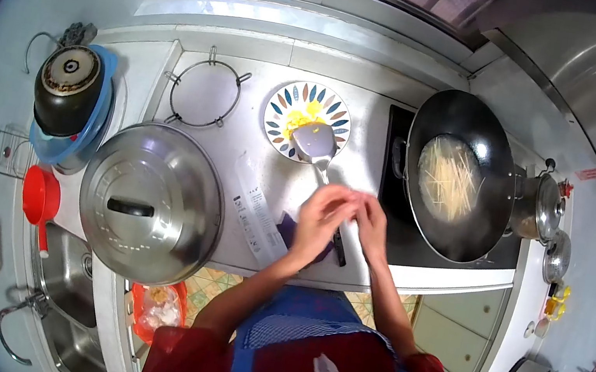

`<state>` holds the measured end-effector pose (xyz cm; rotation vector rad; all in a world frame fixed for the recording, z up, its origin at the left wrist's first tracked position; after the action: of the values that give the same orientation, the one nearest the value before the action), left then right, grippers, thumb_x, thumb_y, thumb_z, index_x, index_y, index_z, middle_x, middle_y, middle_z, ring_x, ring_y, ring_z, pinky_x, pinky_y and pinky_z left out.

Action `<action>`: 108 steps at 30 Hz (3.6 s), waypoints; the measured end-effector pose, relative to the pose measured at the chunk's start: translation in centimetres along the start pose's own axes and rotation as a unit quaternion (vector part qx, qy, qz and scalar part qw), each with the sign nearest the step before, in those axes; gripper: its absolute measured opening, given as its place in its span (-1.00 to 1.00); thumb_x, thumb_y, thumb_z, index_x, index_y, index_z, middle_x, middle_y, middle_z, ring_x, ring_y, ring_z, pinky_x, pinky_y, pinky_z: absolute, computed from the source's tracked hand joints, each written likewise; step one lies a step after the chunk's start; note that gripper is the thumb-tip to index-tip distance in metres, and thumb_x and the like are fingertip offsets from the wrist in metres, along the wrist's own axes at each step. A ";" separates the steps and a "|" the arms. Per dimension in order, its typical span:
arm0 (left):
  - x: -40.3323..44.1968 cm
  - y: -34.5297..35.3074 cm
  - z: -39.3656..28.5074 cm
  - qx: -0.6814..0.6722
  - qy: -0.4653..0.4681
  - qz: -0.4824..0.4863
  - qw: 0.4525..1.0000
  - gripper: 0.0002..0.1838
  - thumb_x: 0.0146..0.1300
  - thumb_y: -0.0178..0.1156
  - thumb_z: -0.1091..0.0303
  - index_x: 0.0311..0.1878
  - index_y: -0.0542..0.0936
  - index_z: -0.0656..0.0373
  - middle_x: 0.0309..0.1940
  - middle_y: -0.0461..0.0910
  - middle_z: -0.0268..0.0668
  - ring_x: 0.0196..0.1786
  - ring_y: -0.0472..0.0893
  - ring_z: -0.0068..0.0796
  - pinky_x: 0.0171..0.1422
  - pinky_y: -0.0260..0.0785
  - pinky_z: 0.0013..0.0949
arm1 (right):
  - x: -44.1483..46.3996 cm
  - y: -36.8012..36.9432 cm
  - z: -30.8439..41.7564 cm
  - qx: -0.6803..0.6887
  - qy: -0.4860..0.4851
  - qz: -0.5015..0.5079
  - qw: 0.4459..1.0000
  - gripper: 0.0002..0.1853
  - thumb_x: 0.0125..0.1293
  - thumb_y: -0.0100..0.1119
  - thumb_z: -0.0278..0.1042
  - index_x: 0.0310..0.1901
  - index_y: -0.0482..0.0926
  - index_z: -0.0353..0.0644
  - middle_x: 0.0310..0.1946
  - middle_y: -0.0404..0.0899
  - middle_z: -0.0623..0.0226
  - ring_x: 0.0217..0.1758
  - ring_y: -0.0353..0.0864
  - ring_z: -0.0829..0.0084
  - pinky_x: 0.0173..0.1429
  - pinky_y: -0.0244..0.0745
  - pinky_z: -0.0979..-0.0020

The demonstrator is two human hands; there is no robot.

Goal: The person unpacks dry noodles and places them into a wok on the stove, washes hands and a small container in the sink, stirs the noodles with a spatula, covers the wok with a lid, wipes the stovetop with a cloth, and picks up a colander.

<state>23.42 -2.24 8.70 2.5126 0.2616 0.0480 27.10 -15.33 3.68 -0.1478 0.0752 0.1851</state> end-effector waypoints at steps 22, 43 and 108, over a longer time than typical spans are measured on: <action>-11.2 -16.6 -2.3 0.111 -0.214 -0.060 0.969 -0.80 0.15 0.16 0.56 -0.14 0.47 0.27 -0.24 0.52 -0.34 -0.09 0.51 -0.58 0.05 0.35 -0.52 | 26.9 1.4 -10.2 -0.718 0.022 -0.038 0.695 -0.74 0.11 0.12 -0.14 -0.29 0.62 -0.13 -0.30 0.62 0.15 -0.28 0.65 0.18 -0.21 0.56 0.27; -11.8 -16.9 -1.2 0.168 -0.216 -0.062 0.960 -0.82 0.17 0.14 0.55 -0.14 0.48 0.24 -0.24 0.53 -0.35 -0.15 0.50 -0.60 -0.01 0.34 -0.53 | 25.2 1.5 -8.6 -0.696 0.088 -0.018 0.712 -0.80 0.10 0.10 -0.27 -0.30 0.62 -0.14 -0.32 0.62 0.20 -0.25 0.64 0.28 -0.30 0.54 0.29; -15.7 -10.7 -1.5 0.129 -0.004 -0.144 0.981 -0.52 0.06 0.04 0.62 0.14 0.35 0.27 -0.09 0.51 -0.31 -0.14 0.51 -0.60 -0.03 0.35 -0.52 | -8.0 6.9 1.8 0.124 0.109 0.417 0.894 -0.56 0.22 0.12 -0.47 0.14 0.33 -0.25 0.03 0.44 0.30 0.00 0.45 0.54 0.07 0.35 0.50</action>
<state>6.00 4.04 4.15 2.7022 0.6645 -0.1196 18.06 -9.79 5.22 0.1320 0.3875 1.0173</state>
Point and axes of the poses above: each hand's wrist, its own x-axis towards the middle knuckle, its own y-axis out of the palm, z = x × y, the point moved 4 cm from there along x, towards the middle knuckle
